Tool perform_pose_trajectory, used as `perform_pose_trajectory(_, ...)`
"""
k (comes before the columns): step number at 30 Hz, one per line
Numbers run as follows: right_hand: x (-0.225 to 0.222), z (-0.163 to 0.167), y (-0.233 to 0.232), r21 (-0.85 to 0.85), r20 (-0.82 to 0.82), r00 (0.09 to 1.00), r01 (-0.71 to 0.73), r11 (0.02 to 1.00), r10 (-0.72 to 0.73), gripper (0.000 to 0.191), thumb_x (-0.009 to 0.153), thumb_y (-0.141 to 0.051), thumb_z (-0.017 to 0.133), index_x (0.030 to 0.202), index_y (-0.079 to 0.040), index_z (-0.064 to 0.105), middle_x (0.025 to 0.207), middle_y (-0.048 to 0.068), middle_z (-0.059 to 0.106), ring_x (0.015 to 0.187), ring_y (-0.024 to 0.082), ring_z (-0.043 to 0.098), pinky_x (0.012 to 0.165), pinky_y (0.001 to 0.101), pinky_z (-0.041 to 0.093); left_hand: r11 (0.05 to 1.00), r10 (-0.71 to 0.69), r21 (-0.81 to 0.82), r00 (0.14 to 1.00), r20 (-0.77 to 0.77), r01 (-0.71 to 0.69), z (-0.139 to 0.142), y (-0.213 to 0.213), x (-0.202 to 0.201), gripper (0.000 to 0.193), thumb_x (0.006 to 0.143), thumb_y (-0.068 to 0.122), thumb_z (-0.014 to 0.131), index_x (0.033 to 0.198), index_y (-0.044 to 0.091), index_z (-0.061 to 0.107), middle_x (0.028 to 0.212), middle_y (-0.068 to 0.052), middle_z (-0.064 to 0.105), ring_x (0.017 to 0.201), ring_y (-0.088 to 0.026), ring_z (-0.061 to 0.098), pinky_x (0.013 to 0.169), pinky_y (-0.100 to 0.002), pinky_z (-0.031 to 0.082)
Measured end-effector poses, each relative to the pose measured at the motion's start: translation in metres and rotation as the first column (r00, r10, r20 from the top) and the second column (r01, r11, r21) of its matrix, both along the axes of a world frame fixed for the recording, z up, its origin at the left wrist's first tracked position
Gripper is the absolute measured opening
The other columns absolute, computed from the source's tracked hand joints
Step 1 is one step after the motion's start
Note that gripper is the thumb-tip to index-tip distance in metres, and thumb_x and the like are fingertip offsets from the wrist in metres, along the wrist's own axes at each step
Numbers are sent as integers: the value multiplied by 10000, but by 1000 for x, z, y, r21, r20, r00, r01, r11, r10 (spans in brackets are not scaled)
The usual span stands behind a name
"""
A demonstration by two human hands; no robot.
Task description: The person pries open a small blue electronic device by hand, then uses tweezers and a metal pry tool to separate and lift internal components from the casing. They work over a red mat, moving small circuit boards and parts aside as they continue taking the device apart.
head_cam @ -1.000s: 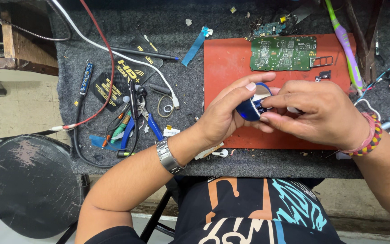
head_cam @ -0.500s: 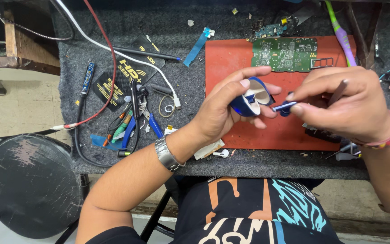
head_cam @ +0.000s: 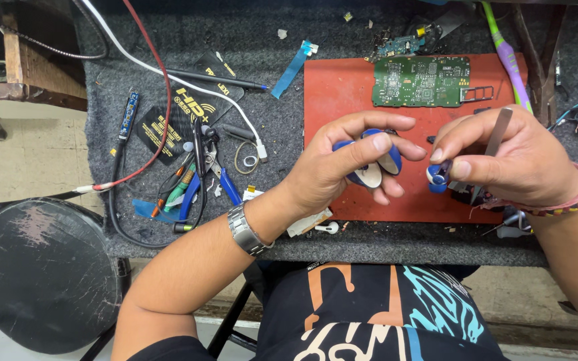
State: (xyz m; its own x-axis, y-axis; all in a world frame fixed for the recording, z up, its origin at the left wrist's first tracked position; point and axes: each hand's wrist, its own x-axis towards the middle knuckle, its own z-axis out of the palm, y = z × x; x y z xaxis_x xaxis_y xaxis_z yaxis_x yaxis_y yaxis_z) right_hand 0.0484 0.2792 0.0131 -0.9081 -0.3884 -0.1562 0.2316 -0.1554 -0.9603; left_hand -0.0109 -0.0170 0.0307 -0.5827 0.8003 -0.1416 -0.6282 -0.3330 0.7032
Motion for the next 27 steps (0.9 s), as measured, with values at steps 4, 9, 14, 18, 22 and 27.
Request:
perform_pose_trajectory(4,-1,1,-1,-42,-12,999,-40,998,39,154,921,-15,735,1066,37,744,1048,166,748,922,210,719,784,322,580,1000,-12,-9,998,-58,11,-5,0,0,463,1120,317,540,1402,-46,592,1214,-212,731,934,-230,754,825,-340,635)
perform_pose_trajectory(9,-3,0,-3,12,-46,998,-53,999,54,157,912,-14,734,1061,35,739,1061,163,744,959,212,713,818,328,572,999,5,-45,996,-84,-9,-9,3,0,481,1115,346,523,1343,-65,625,1197,-212,739,1023,-222,762,880,-343,654)
perform_pose_trajectory(14,-4,7,-7,27,0,1000,28,999,-28,154,936,-19,714,1075,45,729,1025,164,730,929,197,704,817,319,566,999,-25,-31,998,-64,23,-6,-1,-3,530,1104,393,498,1339,-65,624,1197,-230,735,869,-205,755,695,-296,630)
perform_pose_trajectory(18,-6,26,-11,37,-34,991,132,991,-131,147,975,-45,695,1100,31,693,1031,134,712,954,164,687,851,293,555,998,-55,19,997,-61,56,-2,-7,-4,560,1111,401,488,1326,-92,644,1146,-277,739,706,-193,736,683,-269,606)
perform_pose_trajectory(22,-10,44,-25,462,-51,979,197,864,-196,166,950,-94,735,1078,11,739,803,83,689,713,126,606,620,286,466,986,-93,146,995,42,86,-1,-11,-4,528,1096,365,479,1249,-116,637,1143,-315,718,652,-207,723,604,-255,591)
perform_pose_trajectory(27,-21,54,-47,839,-385,905,262,478,180,200,863,-151,792,1015,-21,786,718,71,678,605,121,593,572,291,470,972,-134,210,985,108,109,1,-13,-3,519,1082,351,483,1259,-116,626,1100,-332,711,609,-197,702,539,-240,561)
